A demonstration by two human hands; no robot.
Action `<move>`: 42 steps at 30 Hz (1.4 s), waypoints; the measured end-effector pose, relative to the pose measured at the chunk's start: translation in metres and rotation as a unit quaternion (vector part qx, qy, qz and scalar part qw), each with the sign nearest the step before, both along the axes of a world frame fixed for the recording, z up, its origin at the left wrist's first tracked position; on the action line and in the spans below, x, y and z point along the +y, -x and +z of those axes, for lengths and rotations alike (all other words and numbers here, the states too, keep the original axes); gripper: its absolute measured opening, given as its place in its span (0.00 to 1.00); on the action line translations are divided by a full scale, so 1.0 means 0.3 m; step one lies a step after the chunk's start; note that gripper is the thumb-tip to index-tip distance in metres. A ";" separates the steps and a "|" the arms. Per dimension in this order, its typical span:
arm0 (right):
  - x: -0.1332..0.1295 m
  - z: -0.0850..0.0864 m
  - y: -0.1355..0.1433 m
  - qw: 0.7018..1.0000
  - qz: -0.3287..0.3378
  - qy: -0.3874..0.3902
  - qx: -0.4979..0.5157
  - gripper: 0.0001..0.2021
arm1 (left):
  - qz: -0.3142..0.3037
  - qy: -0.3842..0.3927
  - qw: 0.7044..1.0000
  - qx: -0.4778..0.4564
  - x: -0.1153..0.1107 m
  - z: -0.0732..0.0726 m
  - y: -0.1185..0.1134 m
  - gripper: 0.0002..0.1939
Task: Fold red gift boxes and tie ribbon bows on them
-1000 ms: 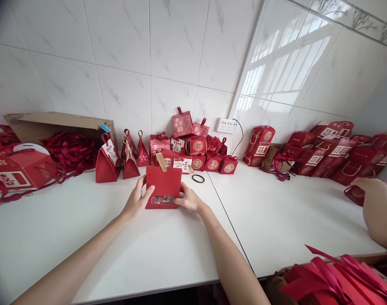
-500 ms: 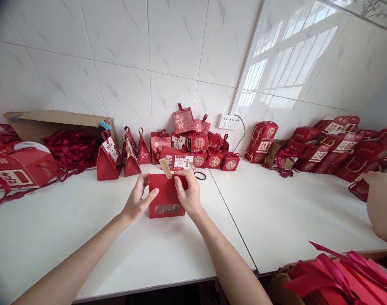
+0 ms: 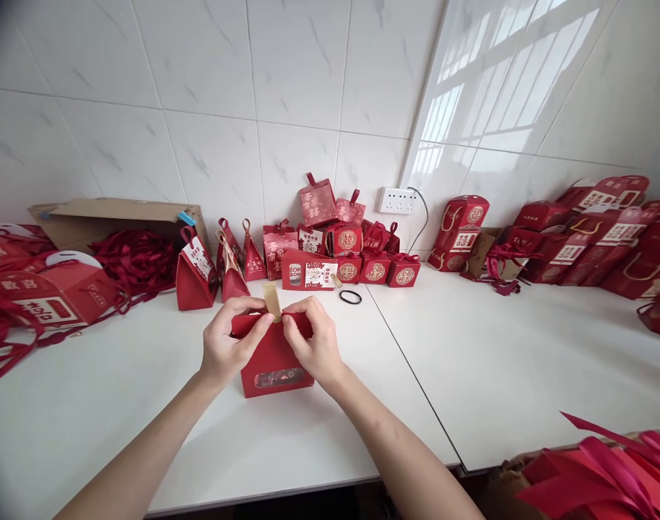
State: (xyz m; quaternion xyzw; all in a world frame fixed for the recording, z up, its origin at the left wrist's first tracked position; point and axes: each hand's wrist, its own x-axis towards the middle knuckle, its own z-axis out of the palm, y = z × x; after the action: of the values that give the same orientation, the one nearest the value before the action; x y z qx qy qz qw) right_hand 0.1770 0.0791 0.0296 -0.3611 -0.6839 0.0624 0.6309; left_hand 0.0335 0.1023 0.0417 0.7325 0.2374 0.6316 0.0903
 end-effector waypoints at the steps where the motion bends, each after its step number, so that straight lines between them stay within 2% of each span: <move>1: -0.001 0.001 0.000 1.000 0.002 0.001 0.001 0.04 | 0.003 -0.005 1.000 -0.008 -0.001 -0.001 -0.001 0.05; 4: -0.003 0.002 -0.001 1.000 0.003 0.002 0.010 0.04 | -0.012 -0.024 1.000 0.014 -0.001 -0.001 0.000 0.03; 6: -0.004 0.002 0.000 1.000 0.004 0.006 0.015 0.04 | -0.018 -0.027 0.999 0.040 -0.003 0.004 0.002 0.05; 12: -0.003 0.004 0.002 1.000 0.000 0.023 0.020 0.04 | -0.009 0.015 0.999 0.050 -0.007 0.012 0.007 0.07; 17: 0.000 0.012 -0.006 1.000 0.013 0.018 0.012 0.03 | -0.019 0.032 0.999 0.040 -0.007 0.012 0.004 0.08; 24: 0.001 0.016 -0.005 0.998 0.016 0.050 0.031 0.03 | -0.022 0.082 0.996 0.027 -0.004 0.009 0.001 0.08; 42: 0.009 0.024 -0.005 0.997 0.018 0.064 0.035 0.04 | -0.037 0.093 0.995 0.013 0.000 0.010 -0.004 0.07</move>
State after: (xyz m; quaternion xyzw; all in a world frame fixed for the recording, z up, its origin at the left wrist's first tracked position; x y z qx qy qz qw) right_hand 0.1787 0.0818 0.0369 -0.3858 -0.6621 0.1299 0.6292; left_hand 0.0345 0.1023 0.0447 0.7374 0.2689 0.5936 0.1778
